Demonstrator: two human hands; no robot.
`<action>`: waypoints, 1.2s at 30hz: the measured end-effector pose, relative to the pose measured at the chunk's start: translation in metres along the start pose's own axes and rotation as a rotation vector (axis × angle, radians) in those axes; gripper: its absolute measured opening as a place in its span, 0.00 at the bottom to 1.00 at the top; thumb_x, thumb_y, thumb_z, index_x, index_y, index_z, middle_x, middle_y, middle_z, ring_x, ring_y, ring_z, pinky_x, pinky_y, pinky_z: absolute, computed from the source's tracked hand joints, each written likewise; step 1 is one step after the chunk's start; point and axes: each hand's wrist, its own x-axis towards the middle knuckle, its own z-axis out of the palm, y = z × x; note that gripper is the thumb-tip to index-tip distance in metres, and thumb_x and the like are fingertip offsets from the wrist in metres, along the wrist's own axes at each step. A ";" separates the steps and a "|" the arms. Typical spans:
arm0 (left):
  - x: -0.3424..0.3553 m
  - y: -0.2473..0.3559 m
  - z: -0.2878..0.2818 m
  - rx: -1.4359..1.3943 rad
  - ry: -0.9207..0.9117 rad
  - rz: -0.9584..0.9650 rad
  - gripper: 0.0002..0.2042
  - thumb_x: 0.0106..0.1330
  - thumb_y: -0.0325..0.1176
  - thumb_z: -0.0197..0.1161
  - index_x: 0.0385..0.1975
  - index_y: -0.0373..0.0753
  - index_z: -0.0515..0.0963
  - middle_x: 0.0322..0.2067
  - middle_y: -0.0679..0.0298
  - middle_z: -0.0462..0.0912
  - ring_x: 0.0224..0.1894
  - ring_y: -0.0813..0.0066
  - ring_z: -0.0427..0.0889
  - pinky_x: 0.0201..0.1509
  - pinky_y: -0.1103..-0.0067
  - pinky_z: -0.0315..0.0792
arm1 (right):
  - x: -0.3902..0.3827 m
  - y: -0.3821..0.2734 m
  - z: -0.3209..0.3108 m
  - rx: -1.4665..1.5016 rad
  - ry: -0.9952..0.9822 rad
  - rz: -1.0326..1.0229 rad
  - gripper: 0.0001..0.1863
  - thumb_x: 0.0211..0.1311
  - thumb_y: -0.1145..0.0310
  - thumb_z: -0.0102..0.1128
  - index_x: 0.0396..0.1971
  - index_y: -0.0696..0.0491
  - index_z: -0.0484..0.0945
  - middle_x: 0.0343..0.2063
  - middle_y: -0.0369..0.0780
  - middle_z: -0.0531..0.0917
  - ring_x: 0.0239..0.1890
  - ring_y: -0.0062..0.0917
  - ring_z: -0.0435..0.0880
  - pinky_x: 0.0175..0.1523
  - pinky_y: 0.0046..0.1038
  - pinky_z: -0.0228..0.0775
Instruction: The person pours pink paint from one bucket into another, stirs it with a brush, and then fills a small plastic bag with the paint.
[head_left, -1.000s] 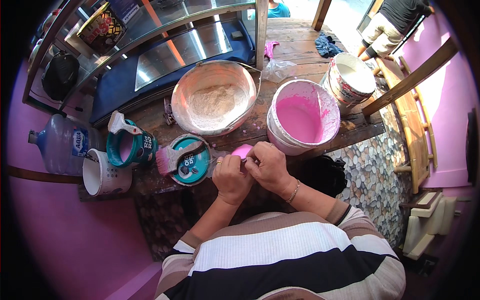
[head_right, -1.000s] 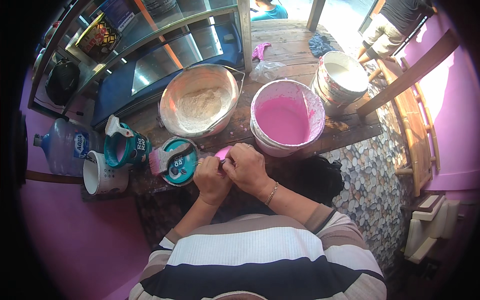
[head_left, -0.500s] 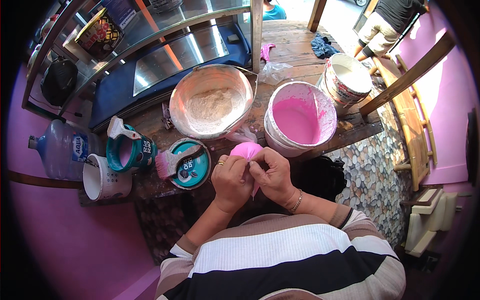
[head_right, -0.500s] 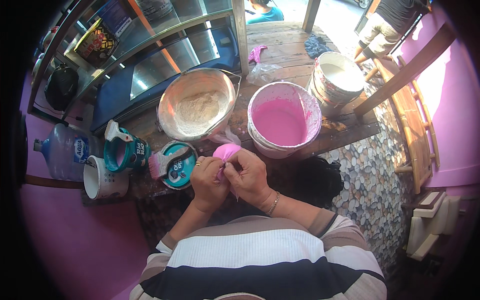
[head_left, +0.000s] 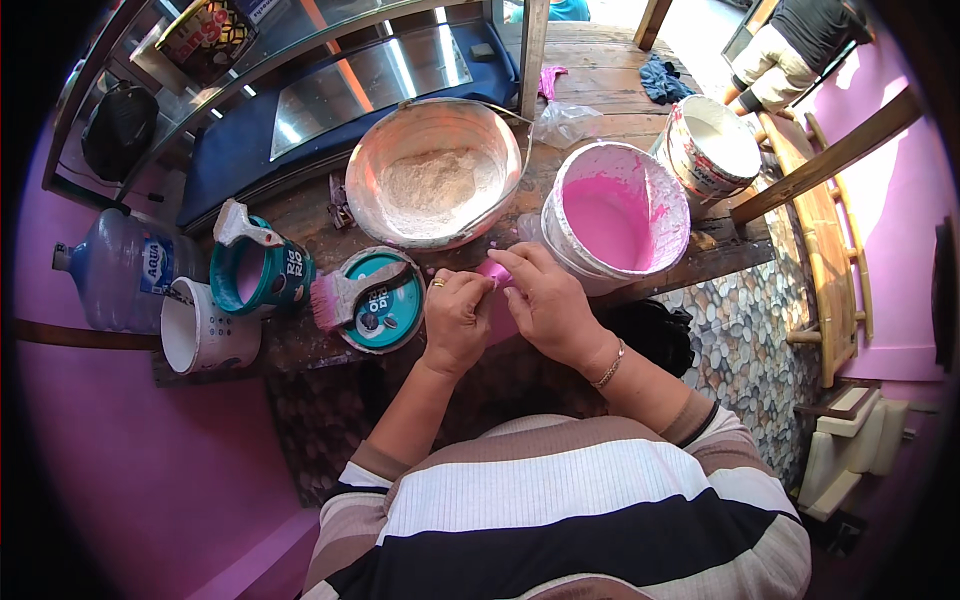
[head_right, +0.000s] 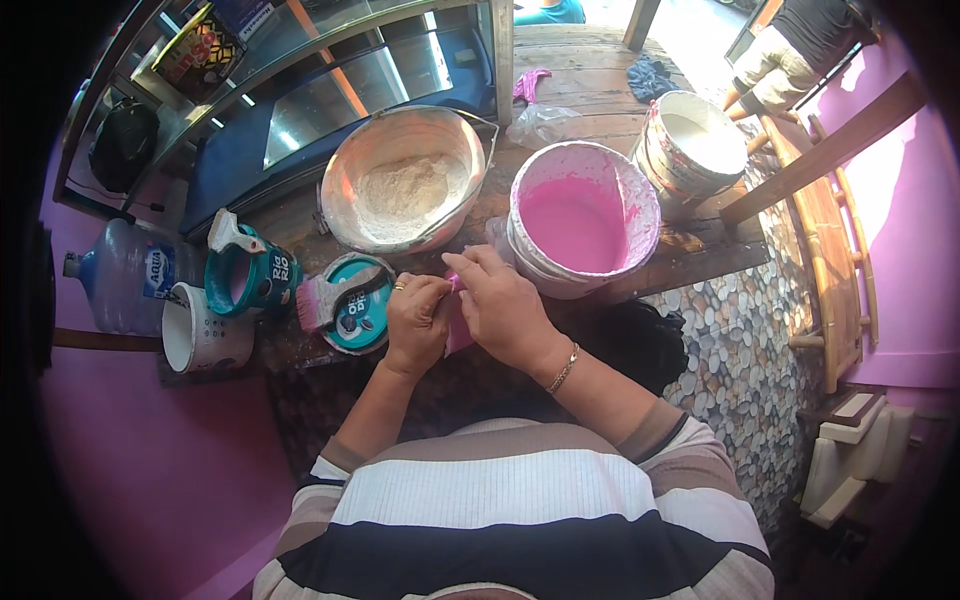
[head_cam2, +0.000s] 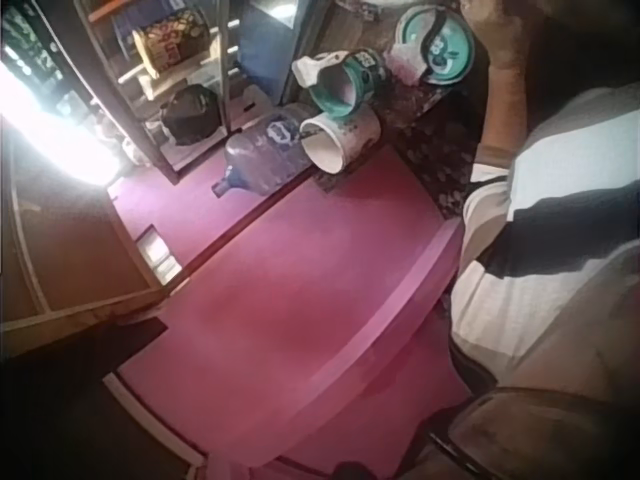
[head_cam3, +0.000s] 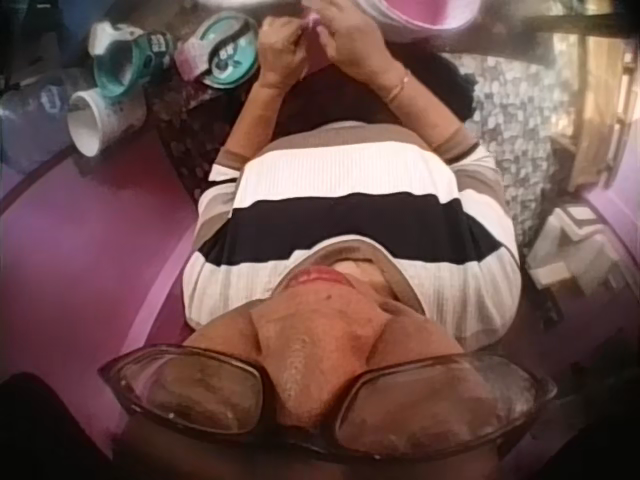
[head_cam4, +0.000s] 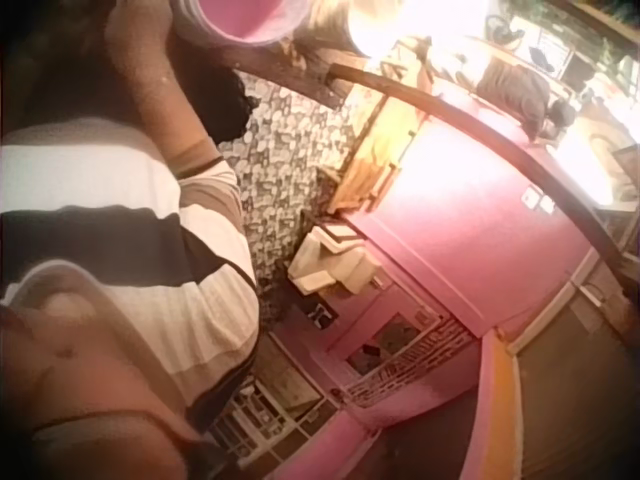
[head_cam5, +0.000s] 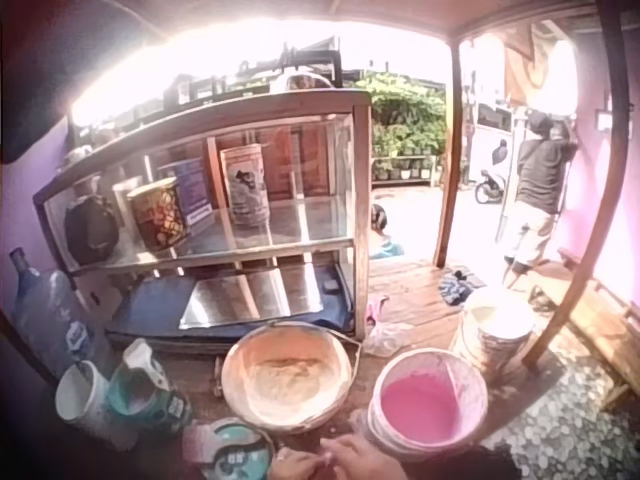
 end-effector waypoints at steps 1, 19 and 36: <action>-0.001 0.000 0.000 -0.005 -0.019 0.004 0.05 0.51 0.21 0.65 0.29 0.36 0.81 0.27 0.59 0.81 0.31 0.59 0.77 0.36 0.69 0.67 | 0.002 0.001 0.000 -0.041 0.010 -0.114 0.18 0.54 0.78 0.58 0.47 0.55 0.77 0.35 0.43 0.76 0.34 0.37 0.79 0.38 0.36 0.73; -0.003 0.003 0.002 -0.142 -0.020 -0.072 0.05 0.48 0.21 0.66 0.25 0.37 0.80 0.25 0.58 0.80 0.29 0.58 0.77 0.35 0.70 0.67 | 0.018 0.006 -0.019 -0.398 -0.241 -0.427 0.03 0.51 0.73 0.58 0.25 0.54 0.74 0.28 0.41 0.73 0.32 0.35 0.78 0.36 0.34 0.72; 0.000 0.006 0.014 -0.122 0.075 -0.098 0.06 0.49 0.24 0.68 0.21 0.37 0.76 0.21 0.58 0.76 0.25 0.57 0.73 0.31 0.69 0.65 | 0.035 0.005 -0.022 -0.539 -0.413 -0.502 0.03 0.48 0.72 0.58 0.25 0.53 0.78 0.28 0.39 0.74 0.32 0.31 0.79 0.36 0.32 0.73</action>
